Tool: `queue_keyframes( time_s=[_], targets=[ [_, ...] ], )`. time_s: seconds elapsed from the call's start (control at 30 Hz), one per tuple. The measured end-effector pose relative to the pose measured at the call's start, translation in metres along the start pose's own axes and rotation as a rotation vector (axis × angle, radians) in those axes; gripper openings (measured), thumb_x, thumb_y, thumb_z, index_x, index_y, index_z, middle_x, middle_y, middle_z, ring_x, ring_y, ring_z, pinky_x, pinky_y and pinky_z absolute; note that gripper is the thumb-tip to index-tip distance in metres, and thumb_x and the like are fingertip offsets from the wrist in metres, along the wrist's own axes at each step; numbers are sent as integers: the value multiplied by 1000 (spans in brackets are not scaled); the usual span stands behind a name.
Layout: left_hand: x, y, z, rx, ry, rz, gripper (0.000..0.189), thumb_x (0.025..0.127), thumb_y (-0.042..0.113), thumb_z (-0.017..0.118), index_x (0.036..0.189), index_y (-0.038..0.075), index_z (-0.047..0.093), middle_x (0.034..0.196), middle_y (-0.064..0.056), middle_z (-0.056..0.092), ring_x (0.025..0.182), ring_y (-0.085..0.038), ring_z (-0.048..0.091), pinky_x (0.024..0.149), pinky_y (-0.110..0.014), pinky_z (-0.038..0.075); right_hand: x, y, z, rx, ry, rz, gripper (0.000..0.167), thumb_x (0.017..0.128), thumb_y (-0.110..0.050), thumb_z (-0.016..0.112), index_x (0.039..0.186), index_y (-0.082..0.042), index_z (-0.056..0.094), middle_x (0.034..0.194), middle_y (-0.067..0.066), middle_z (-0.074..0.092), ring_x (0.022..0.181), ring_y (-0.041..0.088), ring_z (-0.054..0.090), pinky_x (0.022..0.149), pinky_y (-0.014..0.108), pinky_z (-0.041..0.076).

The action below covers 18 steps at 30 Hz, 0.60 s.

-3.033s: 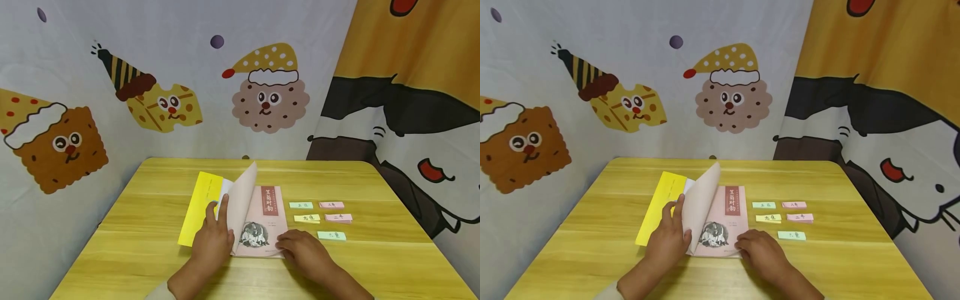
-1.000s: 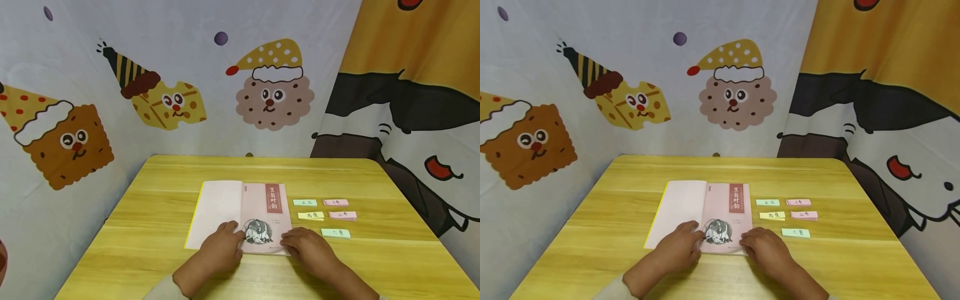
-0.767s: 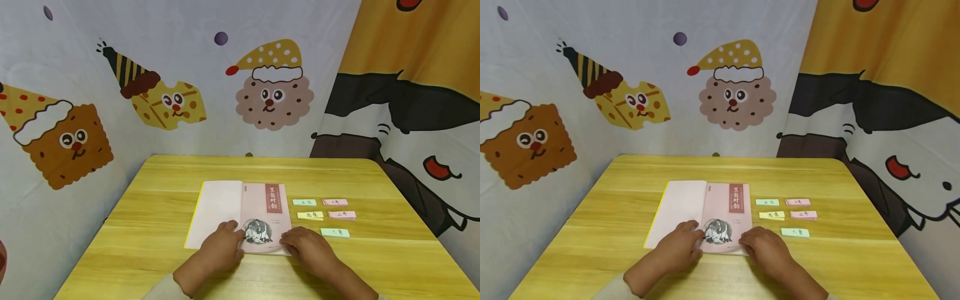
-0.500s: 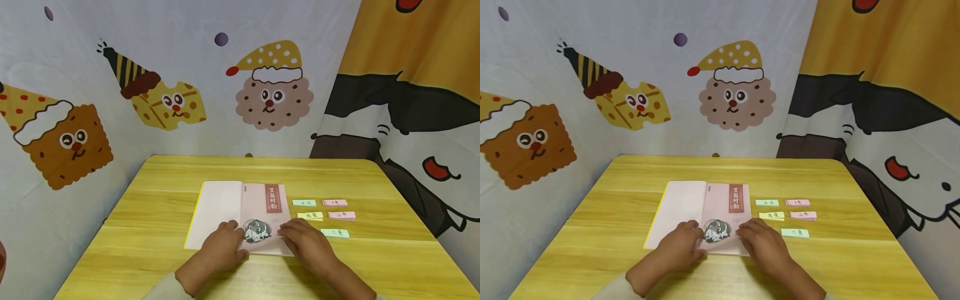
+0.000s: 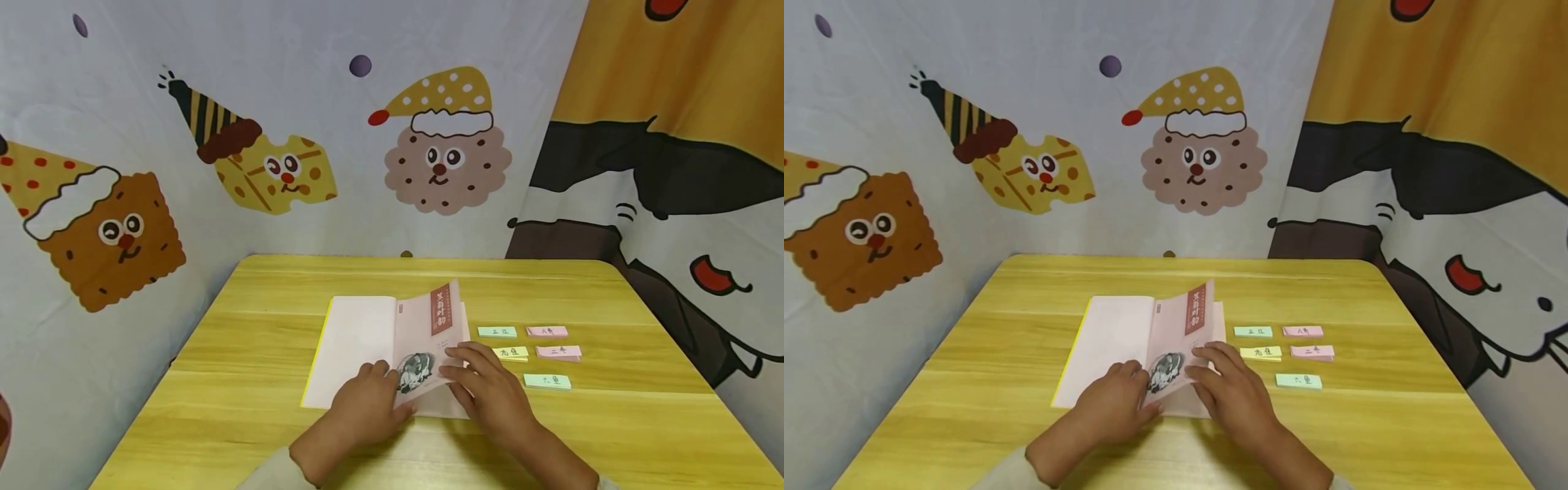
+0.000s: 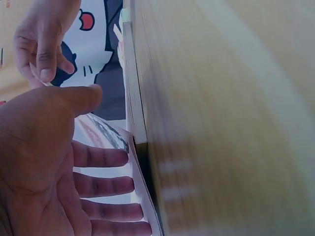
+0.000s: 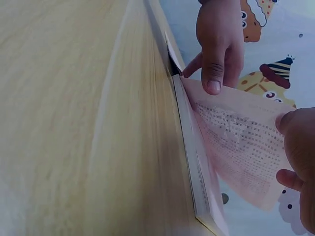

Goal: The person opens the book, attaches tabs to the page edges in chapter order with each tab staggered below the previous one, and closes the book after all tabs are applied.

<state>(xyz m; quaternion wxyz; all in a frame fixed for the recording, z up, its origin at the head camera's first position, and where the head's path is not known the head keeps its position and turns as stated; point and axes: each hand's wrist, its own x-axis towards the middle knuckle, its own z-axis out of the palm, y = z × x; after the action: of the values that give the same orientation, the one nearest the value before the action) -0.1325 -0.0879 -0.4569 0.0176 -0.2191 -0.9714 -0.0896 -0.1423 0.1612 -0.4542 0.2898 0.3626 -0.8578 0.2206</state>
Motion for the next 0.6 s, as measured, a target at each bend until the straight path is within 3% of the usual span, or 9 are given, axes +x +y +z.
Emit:
queue_keyframes(
  time_s=[0.07,0.23,0.37,0.47,0.6],
  targets=[
    [0,1,0,15,3,-2,60,91,59,67,115,5,68,100,-6,60,90,-25,58,63,-39,53,1,0,0,9,13,-9,32,107,-38,53,108,-17,77,132,3,65,126,29,55,86,38,56],
    [0,3,1,31,13,-9,55,89,57,69,113,7,67,97,-5,59,88,-25,58,60,-40,51,4,-3,-1,20,19,-25,16,98,-26,70,109,-17,78,136,6,62,129,31,53,82,37,57],
    [1,3,2,32,36,-7,48,88,52,70,108,8,66,92,-4,57,85,-25,57,58,-39,49,6,-6,-1,35,22,-17,21,89,-17,78,110,-18,78,141,8,59,128,31,52,77,34,58],
    [2,2,2,23,59,-5,38,89,43,68,106,8,65,91,-4,59,81,-24,58,55,-39,49,6,-7,0,25,38,3,22,101,-30,67,118,-19,76,145,10,54,118,28,57,70,30,57],
    [4,0,2,-37,64,-35,34,95,33,61,116,6,65,98,-7,68,86,-25,64,58,-39,53,3,-8,2,-6,73,53,50,105,-47,48,139,-13,62,147,13,50,99,25,66,63,27,56]
  ],
)
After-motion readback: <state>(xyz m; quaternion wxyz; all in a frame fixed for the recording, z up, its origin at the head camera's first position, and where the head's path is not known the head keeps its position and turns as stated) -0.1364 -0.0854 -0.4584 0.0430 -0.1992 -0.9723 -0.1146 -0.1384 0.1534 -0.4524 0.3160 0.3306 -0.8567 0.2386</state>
